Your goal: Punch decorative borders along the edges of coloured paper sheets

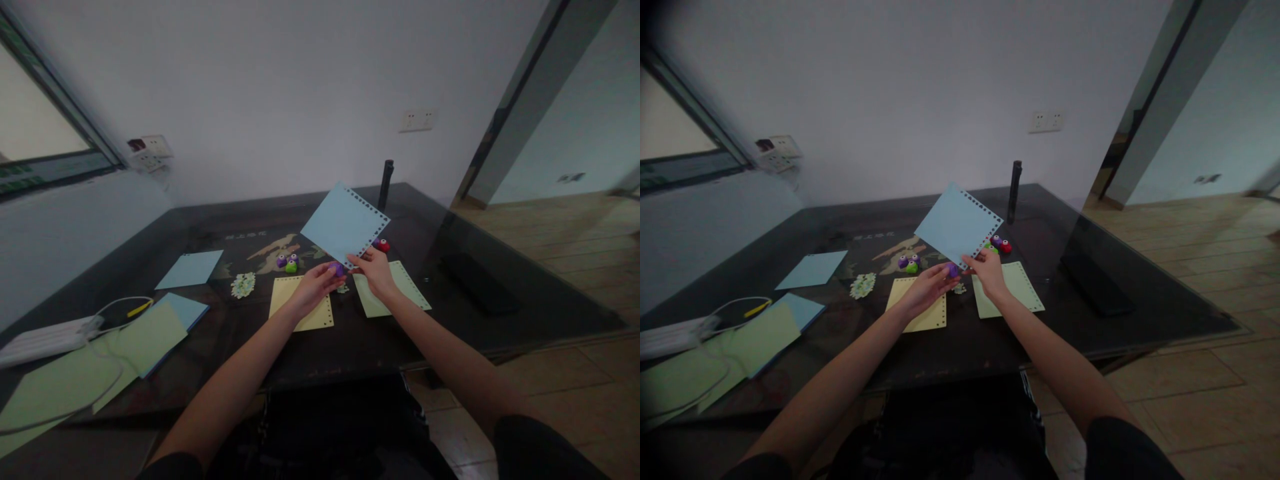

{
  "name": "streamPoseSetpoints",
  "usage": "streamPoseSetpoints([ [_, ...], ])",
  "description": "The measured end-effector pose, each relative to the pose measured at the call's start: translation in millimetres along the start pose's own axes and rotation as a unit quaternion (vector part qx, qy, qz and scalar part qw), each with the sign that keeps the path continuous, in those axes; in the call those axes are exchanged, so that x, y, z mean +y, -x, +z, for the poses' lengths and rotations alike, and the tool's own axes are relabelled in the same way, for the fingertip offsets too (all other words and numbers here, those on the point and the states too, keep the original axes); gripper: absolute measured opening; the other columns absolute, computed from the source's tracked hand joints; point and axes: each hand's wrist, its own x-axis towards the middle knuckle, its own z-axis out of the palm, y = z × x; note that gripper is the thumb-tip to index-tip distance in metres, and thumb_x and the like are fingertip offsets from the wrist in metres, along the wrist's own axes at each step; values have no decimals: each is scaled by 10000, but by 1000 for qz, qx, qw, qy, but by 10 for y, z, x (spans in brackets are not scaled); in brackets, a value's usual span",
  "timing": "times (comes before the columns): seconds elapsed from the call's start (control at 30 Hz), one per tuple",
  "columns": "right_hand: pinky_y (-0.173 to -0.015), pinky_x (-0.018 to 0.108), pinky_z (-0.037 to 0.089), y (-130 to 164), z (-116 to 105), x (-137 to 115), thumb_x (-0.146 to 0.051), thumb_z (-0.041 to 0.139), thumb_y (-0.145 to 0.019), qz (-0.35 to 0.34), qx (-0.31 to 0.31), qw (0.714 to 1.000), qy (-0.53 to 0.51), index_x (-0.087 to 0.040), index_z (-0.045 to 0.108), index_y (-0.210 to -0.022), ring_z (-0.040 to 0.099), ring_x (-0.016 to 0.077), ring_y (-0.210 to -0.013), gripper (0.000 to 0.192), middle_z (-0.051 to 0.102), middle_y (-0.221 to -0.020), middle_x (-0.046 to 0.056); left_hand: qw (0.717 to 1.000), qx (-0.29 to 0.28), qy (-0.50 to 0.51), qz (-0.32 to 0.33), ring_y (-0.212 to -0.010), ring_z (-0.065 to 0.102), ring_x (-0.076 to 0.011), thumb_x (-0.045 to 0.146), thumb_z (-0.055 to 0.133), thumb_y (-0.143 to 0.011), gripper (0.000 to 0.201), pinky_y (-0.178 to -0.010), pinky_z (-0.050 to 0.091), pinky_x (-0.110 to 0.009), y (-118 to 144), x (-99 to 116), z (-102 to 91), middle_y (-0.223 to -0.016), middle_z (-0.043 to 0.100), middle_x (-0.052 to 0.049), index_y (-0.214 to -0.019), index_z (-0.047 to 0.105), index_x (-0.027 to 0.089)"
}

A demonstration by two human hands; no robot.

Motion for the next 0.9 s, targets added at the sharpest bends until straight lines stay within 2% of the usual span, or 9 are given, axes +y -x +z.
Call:
streamPoseSetpoints([
  [0.2, -541, 291, 544, 28, 26, -9, -367, 791, -515, -9, -8, 999, 31, -150, 650, -785, 611, 156, -616, 374, 695, -748, 33, 999, -8, -14, 29, -786, 659, -126, 207, 740, -709, 268, -828, 502, -281, -27, -26, -31, -874, 668, -58, -927, 609, 125],
  [0.47, -553, 296, 546, 17, 5, 20, -368, 765, -561, -25, -25, 998, 60, -152, 661, -819, 627, 169, -650, 352, 700, -792, 38, 999, -20, -18, 31, -788, 654, -125, 236, 769, -672, 312, -823, 497, -284, -16, -21, -19, -864, 667, -45, -903, 591, 126],
  [0.77, -521, 281, 543, 39, 30, 12, -360, 768, -560, -30, -47, 995, 88, -153, 666, -802, 626, 174, -651, 335, 686, -743, 30, 997, 24, -65, 26, -676, 603, -89, 304, 808, -601, 357, -591, 436, -190, 19, -5, 11, -746, 608, -2, -820, 593, 122],
  [0.9, -498, 273, 532, 37, 30, 11, -360, 777, -552, -27, -50, 994, 96, -157, 662, -764, 615, 166, -612, 316, 677, -697, 28, 996, 30, -80, 32, -669, 575, -84, 314, 802, -599, 344, -572, 410, -183, 18, 2, 22, -735, 601, -9, -815, 624, 114],
])
